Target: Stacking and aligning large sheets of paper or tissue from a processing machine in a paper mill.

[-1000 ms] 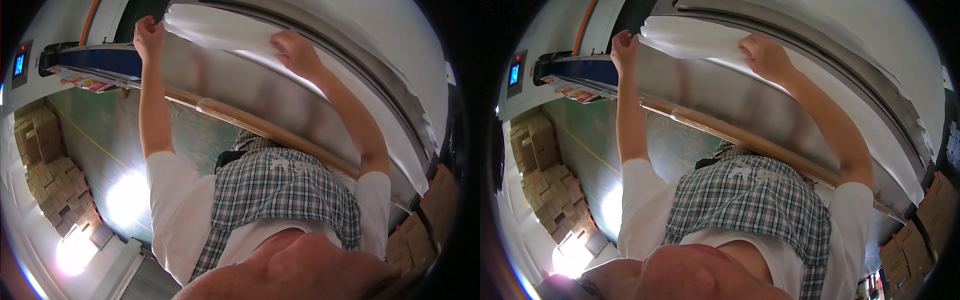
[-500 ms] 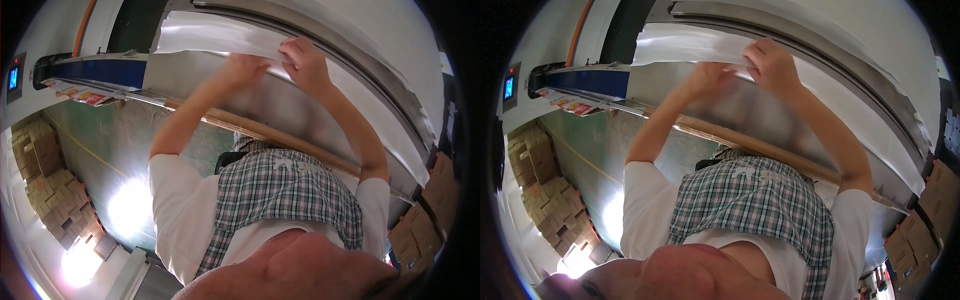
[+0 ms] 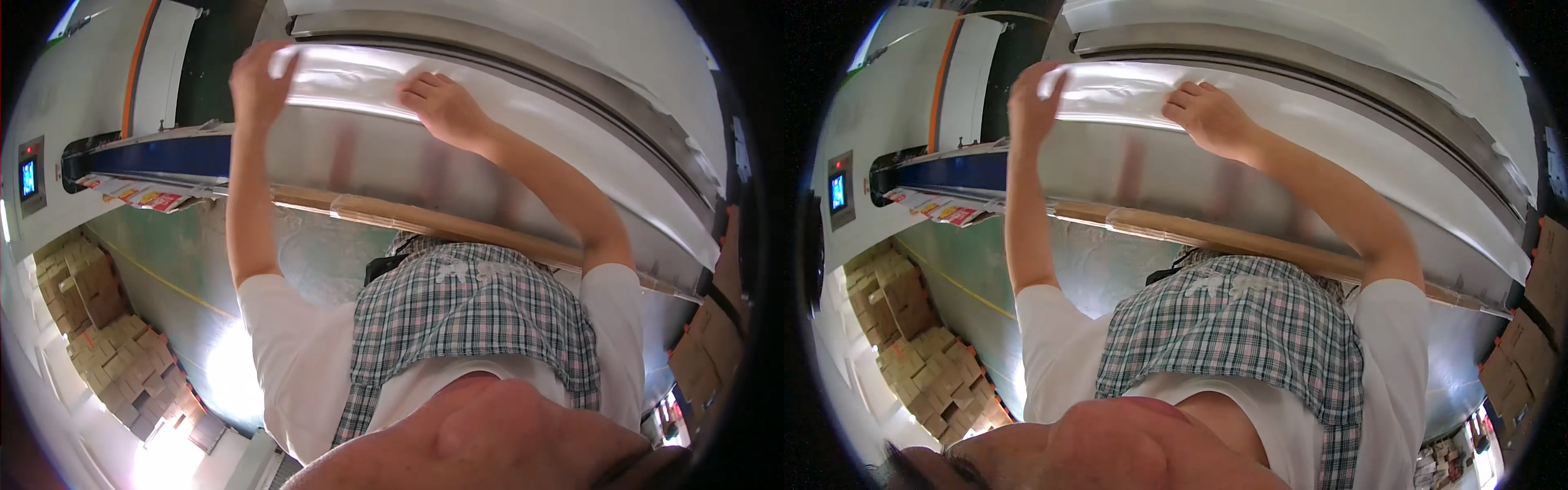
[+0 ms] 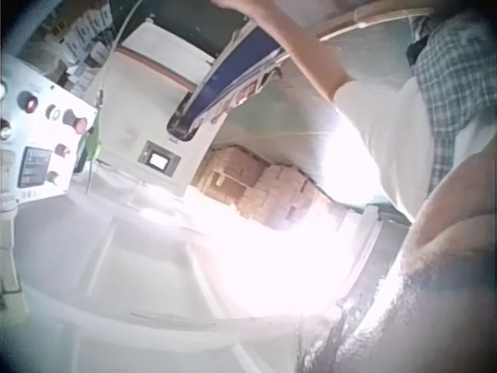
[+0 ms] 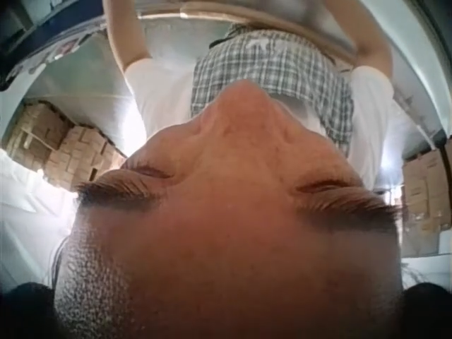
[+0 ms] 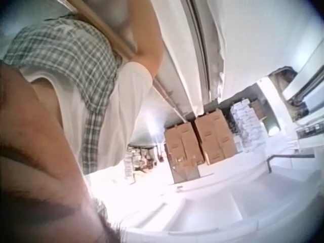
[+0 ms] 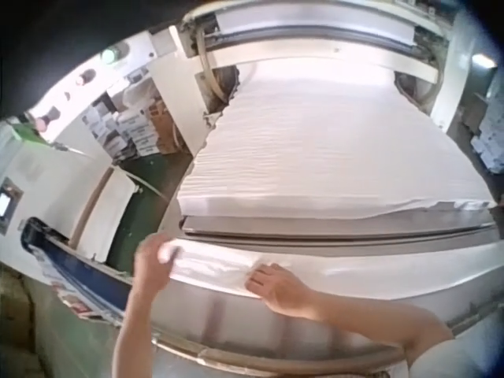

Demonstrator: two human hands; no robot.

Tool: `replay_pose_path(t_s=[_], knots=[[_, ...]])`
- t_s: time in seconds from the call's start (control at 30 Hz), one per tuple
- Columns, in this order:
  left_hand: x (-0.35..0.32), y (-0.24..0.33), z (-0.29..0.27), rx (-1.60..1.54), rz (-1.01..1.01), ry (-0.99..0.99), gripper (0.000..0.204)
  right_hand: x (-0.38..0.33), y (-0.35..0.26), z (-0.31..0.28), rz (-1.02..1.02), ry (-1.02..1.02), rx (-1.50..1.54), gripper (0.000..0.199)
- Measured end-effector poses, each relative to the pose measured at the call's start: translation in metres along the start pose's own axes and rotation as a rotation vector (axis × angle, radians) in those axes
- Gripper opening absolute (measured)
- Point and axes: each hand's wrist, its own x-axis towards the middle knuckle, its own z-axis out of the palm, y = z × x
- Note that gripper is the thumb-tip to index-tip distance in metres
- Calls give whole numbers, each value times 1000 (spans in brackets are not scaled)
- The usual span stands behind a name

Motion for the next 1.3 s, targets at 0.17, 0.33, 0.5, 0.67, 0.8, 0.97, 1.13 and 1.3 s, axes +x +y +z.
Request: replay_pose_path(t_s=[0.17,0.33,0.5,0.67,0.8,0.97,1.13,1.3], knots=[[2,4,81,375,331,-488,33,-9,-6,-11,-15,39,-146,20],[-55,-14,91,469,140,-576,25,-103,-6,-69,266,-34,-202,29],[-121,-68,38,498,-251,-723,36,-237,3,-139,599,-52,-429,19],[-126,-134,-30,1105,-159,-786,31,-354,66,-214,838,-98,-707,17],[-129,-108,-9,397,-185,-222,26,-426,146,-293,1117,62,-264,22],[-18,194,103,-148,-117,-531,27,-554,260,-331,1111,70,-916,36],[57,373,212,-479,270,-979,53,-544,262,-345,1435,-55,94,52],[59,475,241,-574,210,-1422,57,-465,170,-316,1383,-320,459,51]])
